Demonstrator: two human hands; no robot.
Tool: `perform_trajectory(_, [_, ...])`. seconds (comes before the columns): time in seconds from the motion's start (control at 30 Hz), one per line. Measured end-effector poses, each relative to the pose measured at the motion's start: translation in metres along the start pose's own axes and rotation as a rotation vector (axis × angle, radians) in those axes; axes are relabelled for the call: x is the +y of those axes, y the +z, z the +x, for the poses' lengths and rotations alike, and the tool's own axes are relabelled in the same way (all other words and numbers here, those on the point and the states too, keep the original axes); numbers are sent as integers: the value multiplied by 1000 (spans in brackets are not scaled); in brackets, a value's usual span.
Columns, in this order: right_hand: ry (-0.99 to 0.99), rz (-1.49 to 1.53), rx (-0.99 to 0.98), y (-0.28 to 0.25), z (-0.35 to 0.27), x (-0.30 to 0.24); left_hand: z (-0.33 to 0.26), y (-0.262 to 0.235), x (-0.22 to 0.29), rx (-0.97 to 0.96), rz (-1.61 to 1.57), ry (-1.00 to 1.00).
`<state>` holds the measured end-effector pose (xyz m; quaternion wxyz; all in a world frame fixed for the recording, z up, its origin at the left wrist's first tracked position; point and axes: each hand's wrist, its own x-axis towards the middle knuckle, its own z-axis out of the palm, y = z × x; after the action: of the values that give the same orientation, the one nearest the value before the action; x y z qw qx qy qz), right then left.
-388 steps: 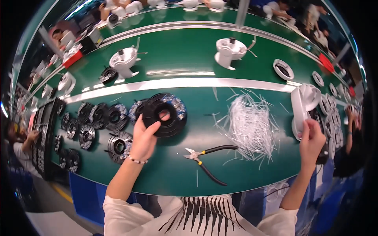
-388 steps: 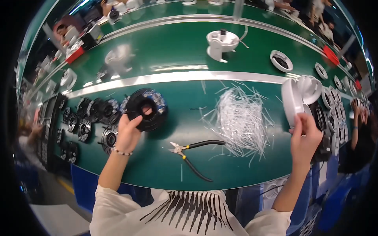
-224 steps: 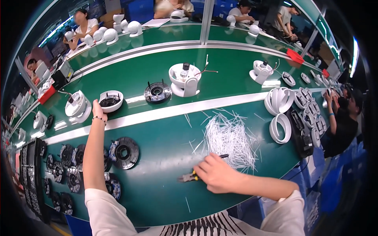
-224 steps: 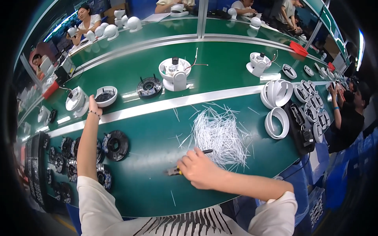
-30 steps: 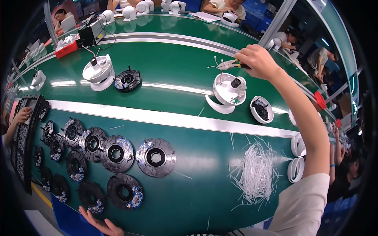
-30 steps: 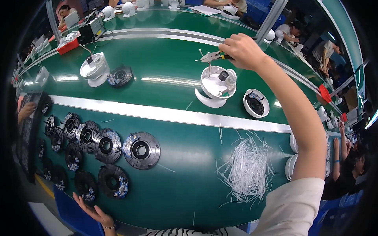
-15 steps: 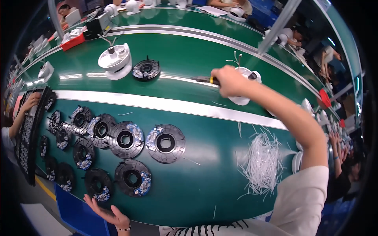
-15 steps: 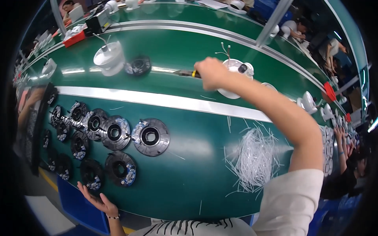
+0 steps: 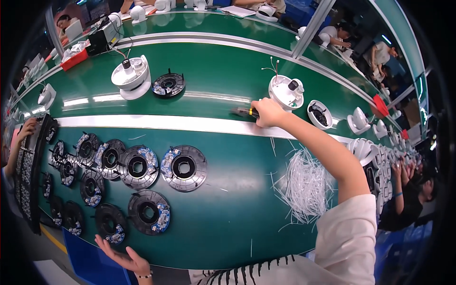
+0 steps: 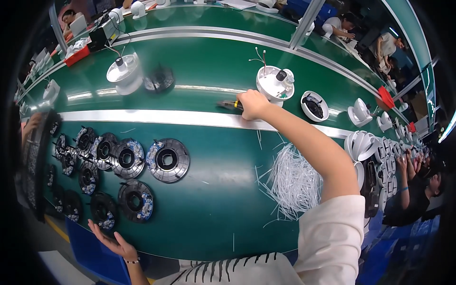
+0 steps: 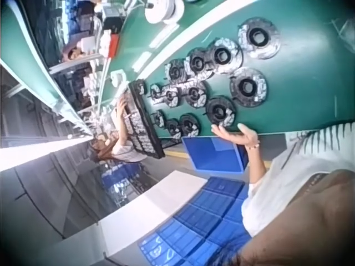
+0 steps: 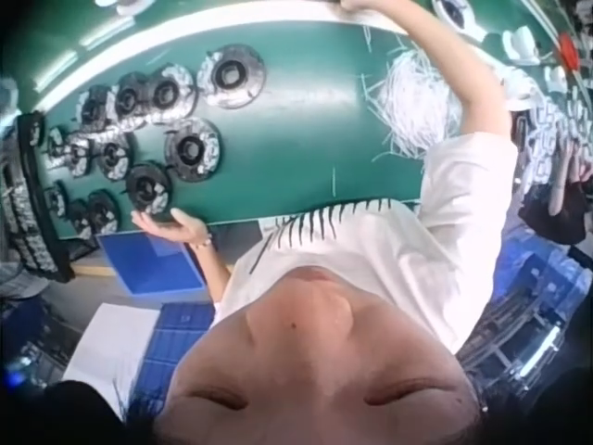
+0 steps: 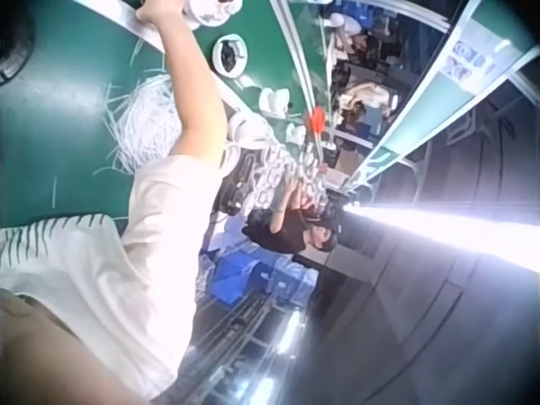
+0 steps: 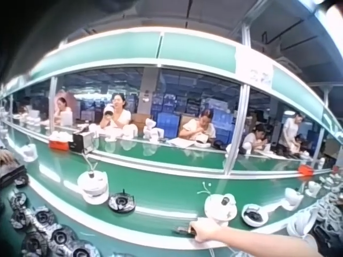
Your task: The worker is assembling electronic devices by trimming wires and fitting internal components into plastic housings.
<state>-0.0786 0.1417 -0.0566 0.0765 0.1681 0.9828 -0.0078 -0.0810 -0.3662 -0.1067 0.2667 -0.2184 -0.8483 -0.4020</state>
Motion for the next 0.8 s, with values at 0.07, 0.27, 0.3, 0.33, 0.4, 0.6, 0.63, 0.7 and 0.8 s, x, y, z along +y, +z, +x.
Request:
perform_trajectory(0.07, [1, 14, -23, -10, -5, 5, 1, 2, -2, 9, -4, 7])
perform_trajectory(0.27, [-219, 173, -321, -80, -58, 6, 2, -1, -4, -20, 5, 29])
perform_trajectory(0.3, [-197, 152, -342, -94, -64, -5, 0, -2, -5, -18, 26, 13])
perform_trajectory(0.33, [-223, 122, -268, -99, -60, -10, 1, -4, -5, -1, 31, 5])
perform_trajectory(0.4, [-268, 113, -98, -114, -48, -27, 4, -7, -4, -19, 47, 30])
perform_trajectory(0.6, [-410, 189, 396, -138, 62, -93, 2, -9, -4, -63, 73, -37])
perform_trajectory(0.63, [-409, 146, 436, -144, 83, -103, 5, -7, 1, -75, 96, -52])
perform_trajectory(0.7, [-403, 5, 556, -151, 125, -123, 9, -6, 6, -102, 140, -100])
perform_trajectory(0.8, [-502, -420, 735, -160, 175, -139, 11, -8, 8, -137, 164, -156])
